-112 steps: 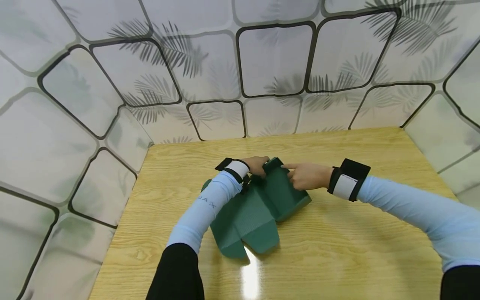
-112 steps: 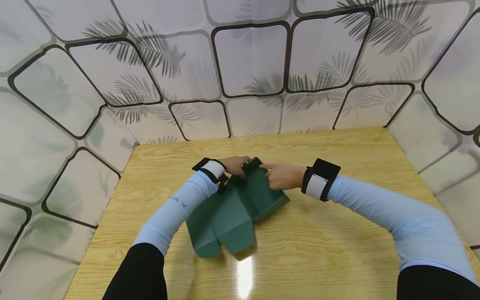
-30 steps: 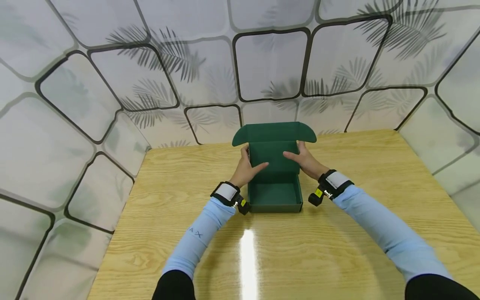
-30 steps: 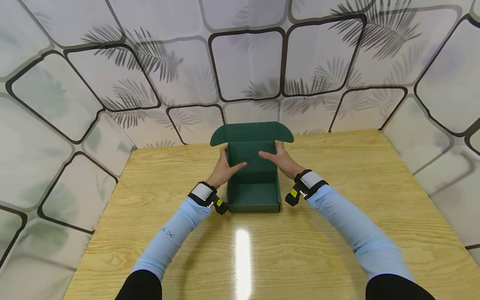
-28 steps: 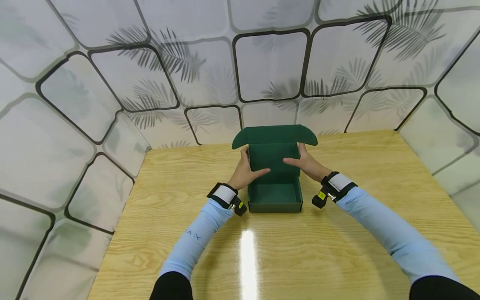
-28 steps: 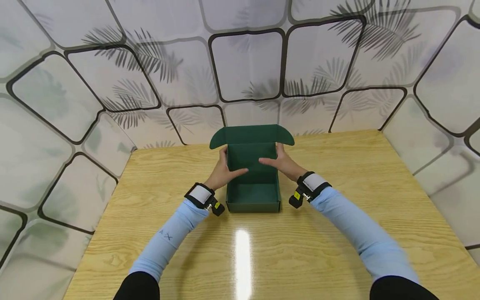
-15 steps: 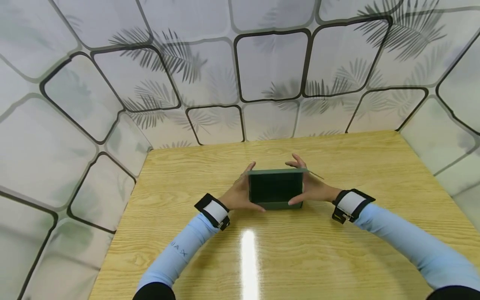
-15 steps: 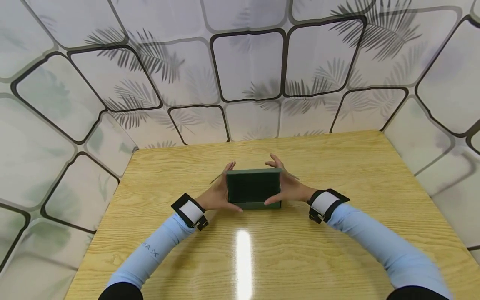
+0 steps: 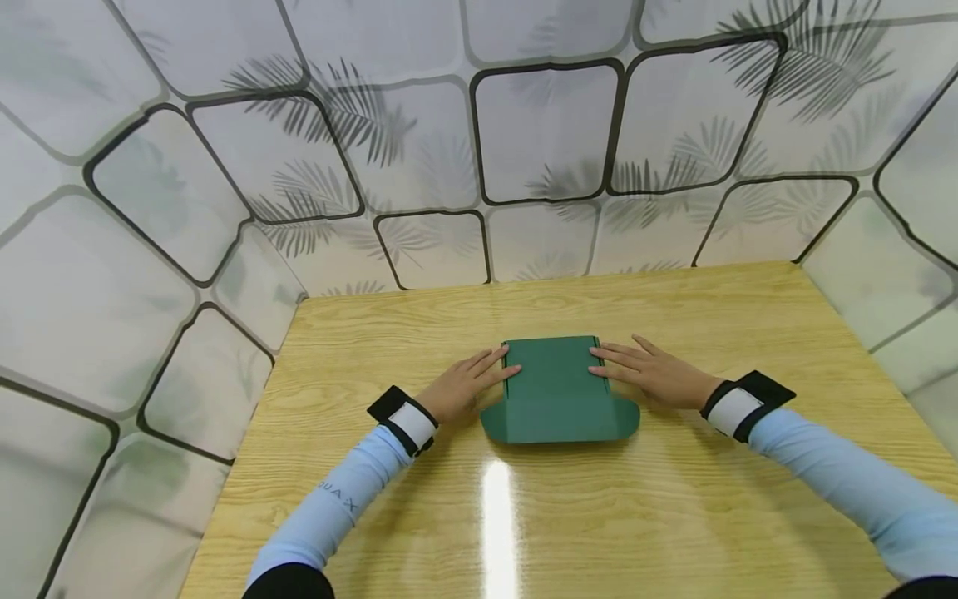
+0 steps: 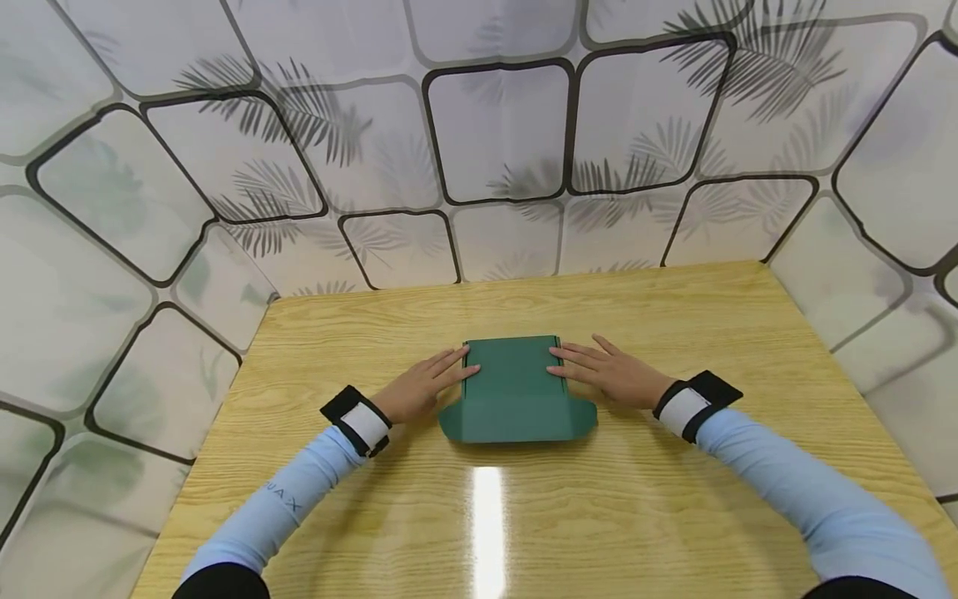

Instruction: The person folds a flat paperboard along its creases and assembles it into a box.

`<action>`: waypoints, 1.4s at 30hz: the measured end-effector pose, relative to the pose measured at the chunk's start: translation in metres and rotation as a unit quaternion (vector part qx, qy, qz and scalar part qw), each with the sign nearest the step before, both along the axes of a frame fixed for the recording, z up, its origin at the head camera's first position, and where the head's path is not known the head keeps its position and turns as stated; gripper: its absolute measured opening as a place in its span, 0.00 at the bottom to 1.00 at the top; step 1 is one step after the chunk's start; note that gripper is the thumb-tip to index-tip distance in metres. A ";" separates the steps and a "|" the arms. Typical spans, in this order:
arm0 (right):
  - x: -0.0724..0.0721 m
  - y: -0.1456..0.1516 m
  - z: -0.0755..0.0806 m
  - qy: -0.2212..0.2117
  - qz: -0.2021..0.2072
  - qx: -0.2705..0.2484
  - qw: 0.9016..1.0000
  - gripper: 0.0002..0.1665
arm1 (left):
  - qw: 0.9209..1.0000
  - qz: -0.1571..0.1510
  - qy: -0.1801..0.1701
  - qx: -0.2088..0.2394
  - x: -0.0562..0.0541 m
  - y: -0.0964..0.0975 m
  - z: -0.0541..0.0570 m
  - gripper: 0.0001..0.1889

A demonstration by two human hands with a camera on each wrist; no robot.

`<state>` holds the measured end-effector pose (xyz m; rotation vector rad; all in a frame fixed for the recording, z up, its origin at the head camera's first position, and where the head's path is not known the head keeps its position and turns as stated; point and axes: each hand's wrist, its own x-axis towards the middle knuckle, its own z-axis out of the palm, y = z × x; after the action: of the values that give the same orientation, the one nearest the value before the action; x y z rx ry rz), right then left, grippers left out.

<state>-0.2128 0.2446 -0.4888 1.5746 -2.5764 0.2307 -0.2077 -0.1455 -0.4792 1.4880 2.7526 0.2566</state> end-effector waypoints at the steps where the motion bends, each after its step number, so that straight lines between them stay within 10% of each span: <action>1: -0.001 0.000 0.000 0.022 -0.003 -0.001 1.000 0.62 | 1.000 0.003 0.005 0.000 -0.001 0.000 0.001 0.43; 7: 0.010 -0.038 0.021 -0.006 -0.089 -0.135 0.987 0.26 | 0.992 0.113 -0.027 0.042 0.008 0.029 0.030 0.26; 11: 0.029 -0.079 0.040 -0.082 -0.170 -0.113 0.975 0.35 | 0.974 0.216 -0.063 0.004 0.023 0.067 0.043 0.34; 15: 0.042 -0.098 0.039 -0.128 -0.221 -0.051 0.966 0.41 | 0.963 0.257 -0.053 -0.054 0.032 0.083 0.034 0.39; 26: 0.049 -0.099 0.029 -0.165 -0.236 -0.059 0.956 0.41 | 0.961 0.274 -0.016 -0.043 0.034 0.083 0.022 0.40; 35: 0.036 -0.069 0.027 -0.231 -0.210 -0.092 0.946 0.51 | 0.960 0.263 -0.091 -0.042 0.026 0.076 0.022 0.44; 42: 0.023 -0.051 0.019 -0.237 -0.162 -0.140 0.948 0.42 | 0.971 0.225 -0.080 0.006 0.011 0.062 0.022 0.39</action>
<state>-0.1897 0.1933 -0.4699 1.0750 -2.9189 0.9993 -0.1969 -0.0836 -0.4575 0.7794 2.9161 0.3730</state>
